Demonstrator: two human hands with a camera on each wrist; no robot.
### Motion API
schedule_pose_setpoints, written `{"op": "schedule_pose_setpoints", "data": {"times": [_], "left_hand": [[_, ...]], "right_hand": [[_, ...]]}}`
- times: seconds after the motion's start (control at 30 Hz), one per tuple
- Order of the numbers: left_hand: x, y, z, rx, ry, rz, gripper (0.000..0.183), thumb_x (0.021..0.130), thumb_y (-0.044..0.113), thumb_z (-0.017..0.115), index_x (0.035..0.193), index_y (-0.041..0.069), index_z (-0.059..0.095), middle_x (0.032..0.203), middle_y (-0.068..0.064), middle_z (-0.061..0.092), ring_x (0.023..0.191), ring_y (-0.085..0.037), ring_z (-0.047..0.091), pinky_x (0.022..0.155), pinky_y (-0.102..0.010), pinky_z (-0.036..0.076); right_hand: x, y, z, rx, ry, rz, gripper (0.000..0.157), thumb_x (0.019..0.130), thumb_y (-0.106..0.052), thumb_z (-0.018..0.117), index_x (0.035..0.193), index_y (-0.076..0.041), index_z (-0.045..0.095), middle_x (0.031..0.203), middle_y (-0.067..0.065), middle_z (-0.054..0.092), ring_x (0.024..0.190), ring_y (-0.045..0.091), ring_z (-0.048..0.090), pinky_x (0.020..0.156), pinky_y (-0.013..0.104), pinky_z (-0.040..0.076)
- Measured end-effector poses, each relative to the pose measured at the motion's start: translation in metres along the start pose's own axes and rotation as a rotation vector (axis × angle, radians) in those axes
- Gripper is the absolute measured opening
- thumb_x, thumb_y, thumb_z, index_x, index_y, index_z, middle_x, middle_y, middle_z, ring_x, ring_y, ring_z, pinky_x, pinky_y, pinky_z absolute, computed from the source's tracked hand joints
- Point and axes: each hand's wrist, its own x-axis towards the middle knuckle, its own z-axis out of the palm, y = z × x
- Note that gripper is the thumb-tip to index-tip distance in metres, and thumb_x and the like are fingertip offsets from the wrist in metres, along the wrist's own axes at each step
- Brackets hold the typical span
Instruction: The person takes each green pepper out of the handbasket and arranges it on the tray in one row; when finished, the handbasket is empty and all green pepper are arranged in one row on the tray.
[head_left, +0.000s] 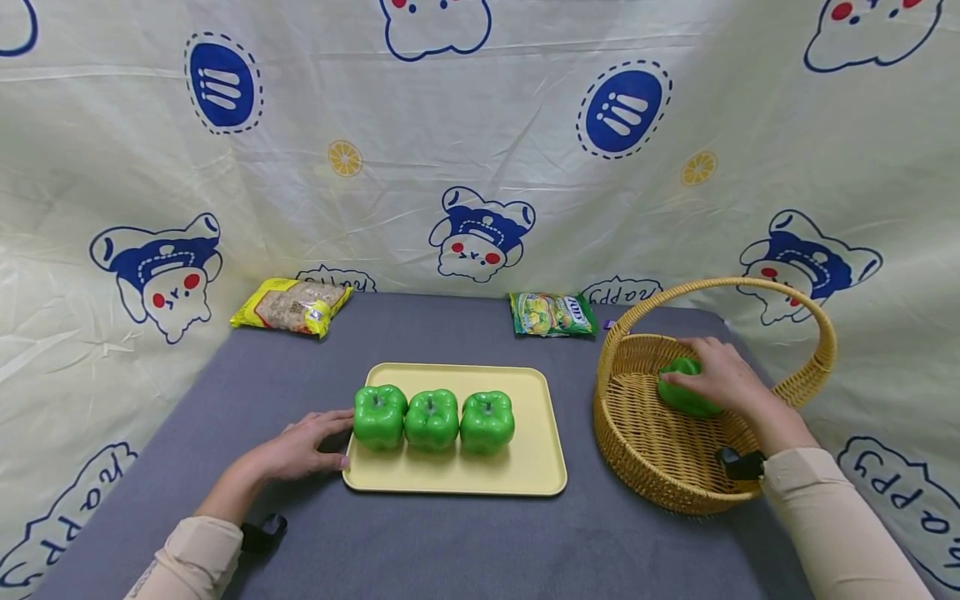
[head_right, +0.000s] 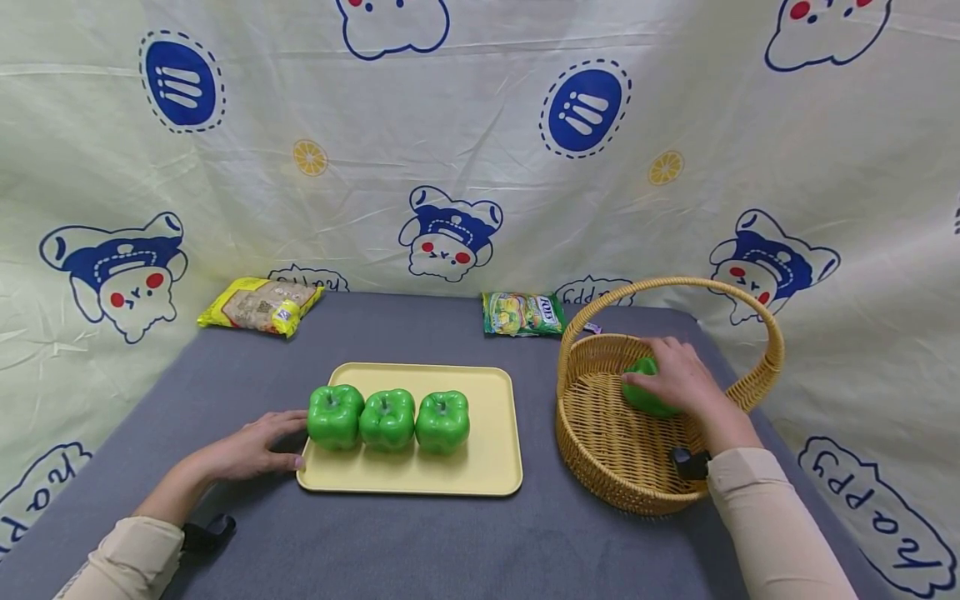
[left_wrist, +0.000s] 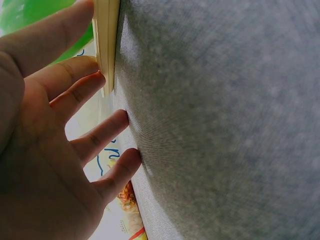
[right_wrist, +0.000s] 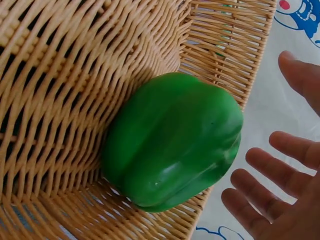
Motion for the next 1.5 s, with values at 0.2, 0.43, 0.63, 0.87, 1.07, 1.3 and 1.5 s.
{"op": "schedule_pose_setpoints", "data": {"times": [0.2, 0.43, 0.63, 0.87, 1.07, 1.3, 1.5], "left_hand": [[0.000, -0.001, 0.000, -0.007, -0.005, -0.006, 0.066, 0.085, 0.033, 0.068, 0.139, 0.003, 0.045, 0.148, -0.019, 0.038, 0.132, -0.047, 0.032, 0.095, -0.072, 0.024], [0.001, -0.001, 0.000, 0.003, -0.002, 0.006, 0.065, 0.085, 0.033, 0.068, 0.138, 0.001, 0.046, 0.147, -0.019, 0.039, 0.131, -0.047, 0.033, 0.095, -0.071, 0.025], [0.001, -0.001, 0.000, 0.008, 0.001, 0.008, 0.065, 0.085, 0.033, 0.068, 0.137, 0.001, 0.047, 0.147, -0.019, 0.039, 0.131, -0.048, 0.033, 0.095, -0.071, 0.026], [0.001, -0.001, 0.000, 0.003, -0.001, 0.013, 0.065, 0.085, 0.033, 0.068, 0.138, 0.000, 0.046, 0.147, -0.020, 0.039, 0.131, -0.048, 0.033, 0.096, -0.071, 0.025], [0.001, -0.001, 0.000, 0.001, 0.001, 0.015, 0.065, 0.085, 0.033, 0.068, 0.137, 0.000, 0.046, 0.147, -0.020, 0.039, 0.132, -0.049, 0.032, 0.096, -0.072, 0.024], [0.001, -0.001, -0.001, 0.002, -0.006, 0.013, 0.066, 0.085, 0.033, 0.068, 0.138, 0.001, 0.046, 0.147, -0.020, 0.039, 0.131, -0.048, 0.033, 0.095, -0.071, 0.025], [0.002, -0.002, 0.000, 0.003, -0.011, 0.006, 0.066, 0.086, 0.034, 0.068, 0.139, 0.001, 0.045, 0.148, -0.020, 0.038, 0.131, -0.048, 0.033, 0.095, -0.071, 0.025]], "right_hand": [[0.001, 0.005, 0.004, -0.006, -0.037, 0.039, 0.089, 0.083, -0.054, 0.064, 0.138, 0.009, 0.037, 0.127, 0.036, 0.043, 0.110, 0.049, 0.041, 0.076, 0.051, 0.039], [0.001, 0.011, 0.007, 0.005, -0.065, 0.060, 0.085, 0.084, -0.049, 0.065, 0.138, 0.010, 0.036, 0.124, 0.035, 0.044, 0.105, 0.046, 0.044, 0.072, 0.047, 0.042], [0.002, 0.016, 0.010, 0.009, -0.077, 0.051, 0.083, 0.085, -0.047, 0.064, 0.136, 0.011, 0.036, 0.120, 0.034, 0.046, 0.099, 0.043, 0.047, 0.069, 0.042, 0.042], [0.003, 0.019, 0.012, 0.004, -0.084, 0.049, 0.082, 0.084, -0.046, 0.065, 0.135, 0.012, 0.037, 0.117, 0.034, 0.046, 0.095, 0.041, 0.048, 0.068, 0.041, 0.042], [0.003, 0.018, 0.014, 0.013, -0.088, 0.036, 0.081, 0.083, -0.045, 0.067, 0.135, 0.010, 0.038, 0.116, 0.032, 0.048, 0.093, 0.037, 0.050, 0.067, 0.038, 0.043], [0.002, 0.010, 0.016, 0.038, -0.103, -0.023, 0.078, 0.081, -0.044, 0.070, 0.131, 0.009, 0.043, 0.114, 0.029, 0.052, 0.091, 0.031, 0.053, 0.066, 0.034, 0.044], [0.000, 0.003, 0.020, 0.019, -0.097, -0.100, 0.074, 0.079, -0.043, 0.073, 0.128, 0.007, 0.048, 0.107, 0.022, 0.058, 0.089, 0.028, 0.055, 0.068, 0.036, 0.045]]}}
